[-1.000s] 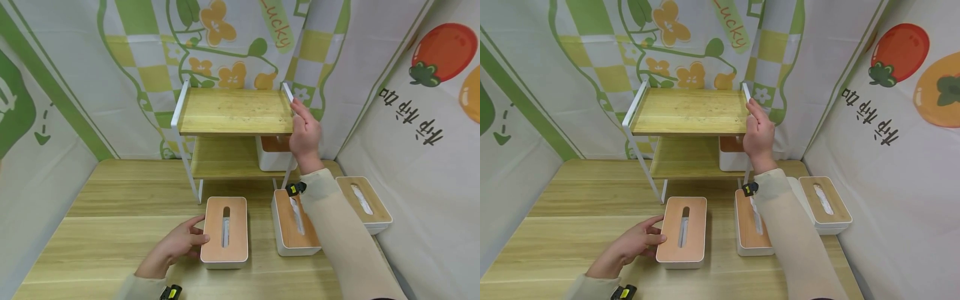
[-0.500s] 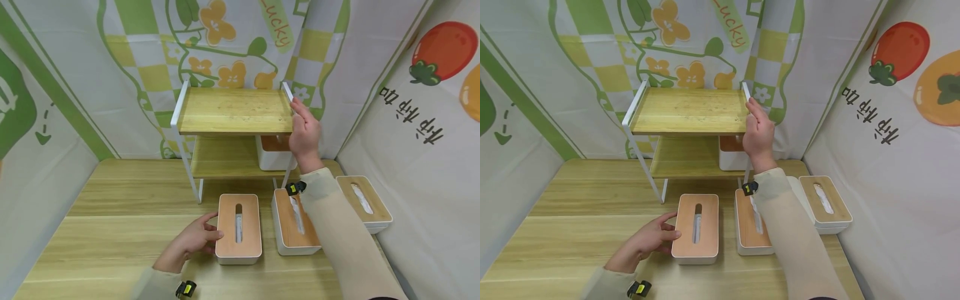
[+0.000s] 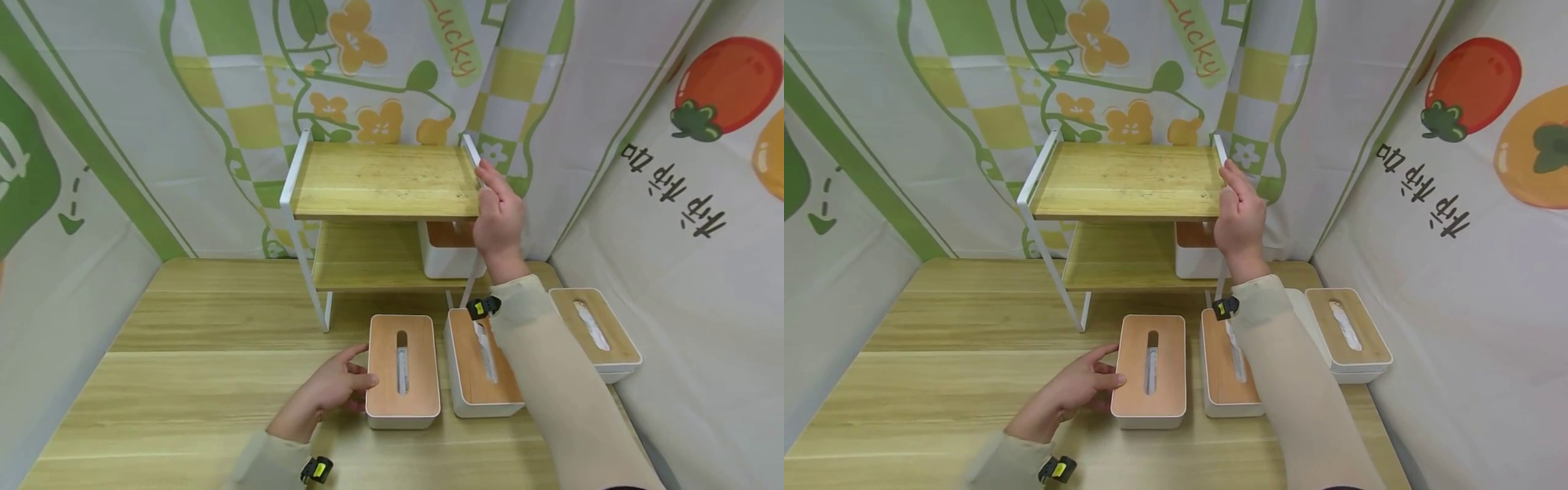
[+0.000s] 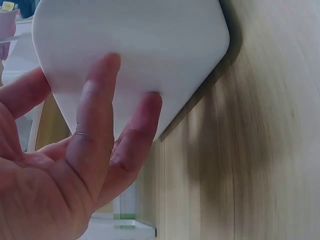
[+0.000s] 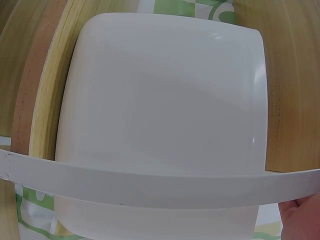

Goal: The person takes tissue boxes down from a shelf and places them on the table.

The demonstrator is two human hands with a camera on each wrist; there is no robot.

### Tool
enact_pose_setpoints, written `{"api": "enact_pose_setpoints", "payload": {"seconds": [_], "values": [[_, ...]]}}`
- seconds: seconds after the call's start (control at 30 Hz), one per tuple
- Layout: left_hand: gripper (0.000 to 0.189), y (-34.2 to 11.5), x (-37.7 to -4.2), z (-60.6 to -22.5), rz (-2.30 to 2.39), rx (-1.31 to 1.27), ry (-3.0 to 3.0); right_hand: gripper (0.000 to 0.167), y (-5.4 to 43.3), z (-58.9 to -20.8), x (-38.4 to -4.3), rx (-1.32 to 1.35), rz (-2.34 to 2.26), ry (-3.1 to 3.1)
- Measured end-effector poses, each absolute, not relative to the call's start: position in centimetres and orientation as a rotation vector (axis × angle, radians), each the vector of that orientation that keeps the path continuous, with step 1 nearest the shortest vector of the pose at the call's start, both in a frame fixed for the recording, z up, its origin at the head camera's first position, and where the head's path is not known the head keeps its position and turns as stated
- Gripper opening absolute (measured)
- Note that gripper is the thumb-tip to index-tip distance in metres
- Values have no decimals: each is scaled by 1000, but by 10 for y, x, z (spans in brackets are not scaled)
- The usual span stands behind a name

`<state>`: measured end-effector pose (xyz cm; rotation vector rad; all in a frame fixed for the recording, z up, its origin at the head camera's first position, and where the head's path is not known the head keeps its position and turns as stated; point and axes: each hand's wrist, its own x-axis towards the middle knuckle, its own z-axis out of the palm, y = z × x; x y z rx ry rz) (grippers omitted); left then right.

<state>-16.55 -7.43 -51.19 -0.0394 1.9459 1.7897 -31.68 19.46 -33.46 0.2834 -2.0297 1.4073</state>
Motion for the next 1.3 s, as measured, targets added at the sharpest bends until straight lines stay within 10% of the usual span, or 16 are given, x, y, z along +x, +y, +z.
{"api": "enact_pose_setpoints", "payload": {"seconds": [1.3], "values": [[76,-44,-176,-516,1772,-26,1956,46,194,-335,-317,291,1383,-1996]]}}
